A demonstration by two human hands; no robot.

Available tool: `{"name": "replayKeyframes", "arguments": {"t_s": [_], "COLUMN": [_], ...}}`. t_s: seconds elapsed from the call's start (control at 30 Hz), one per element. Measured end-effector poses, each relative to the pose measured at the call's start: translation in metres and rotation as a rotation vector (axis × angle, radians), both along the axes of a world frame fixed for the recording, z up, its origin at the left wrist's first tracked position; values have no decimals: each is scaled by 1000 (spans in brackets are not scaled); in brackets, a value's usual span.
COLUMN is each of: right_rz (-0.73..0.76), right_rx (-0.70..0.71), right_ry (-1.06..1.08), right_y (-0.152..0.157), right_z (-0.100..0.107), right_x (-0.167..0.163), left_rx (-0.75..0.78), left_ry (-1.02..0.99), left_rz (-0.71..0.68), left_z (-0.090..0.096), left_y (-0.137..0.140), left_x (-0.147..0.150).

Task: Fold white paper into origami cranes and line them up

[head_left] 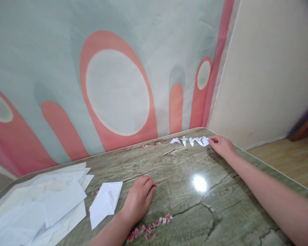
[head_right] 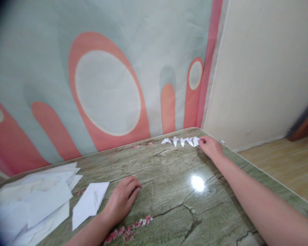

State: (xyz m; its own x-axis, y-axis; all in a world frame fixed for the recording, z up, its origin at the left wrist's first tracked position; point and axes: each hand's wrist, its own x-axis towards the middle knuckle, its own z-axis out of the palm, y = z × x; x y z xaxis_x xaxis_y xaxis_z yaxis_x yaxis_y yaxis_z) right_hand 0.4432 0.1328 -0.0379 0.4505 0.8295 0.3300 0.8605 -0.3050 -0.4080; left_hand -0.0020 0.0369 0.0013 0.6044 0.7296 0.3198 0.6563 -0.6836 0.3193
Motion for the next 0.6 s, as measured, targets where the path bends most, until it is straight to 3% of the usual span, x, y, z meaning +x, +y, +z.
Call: {"name": "replayKeyframes", "arguments": {"t_s": [0.6], "right_rz": [118], "right_rx": [52], "right_ry": [-1], "right_y": [-11], "right_z": [7], "right_x": [-2], "left_rx": [-8], "left_ry": [10], "left_rz": [5], "left_z": [-1], "left_y": [0], "left_x": [-1]}}
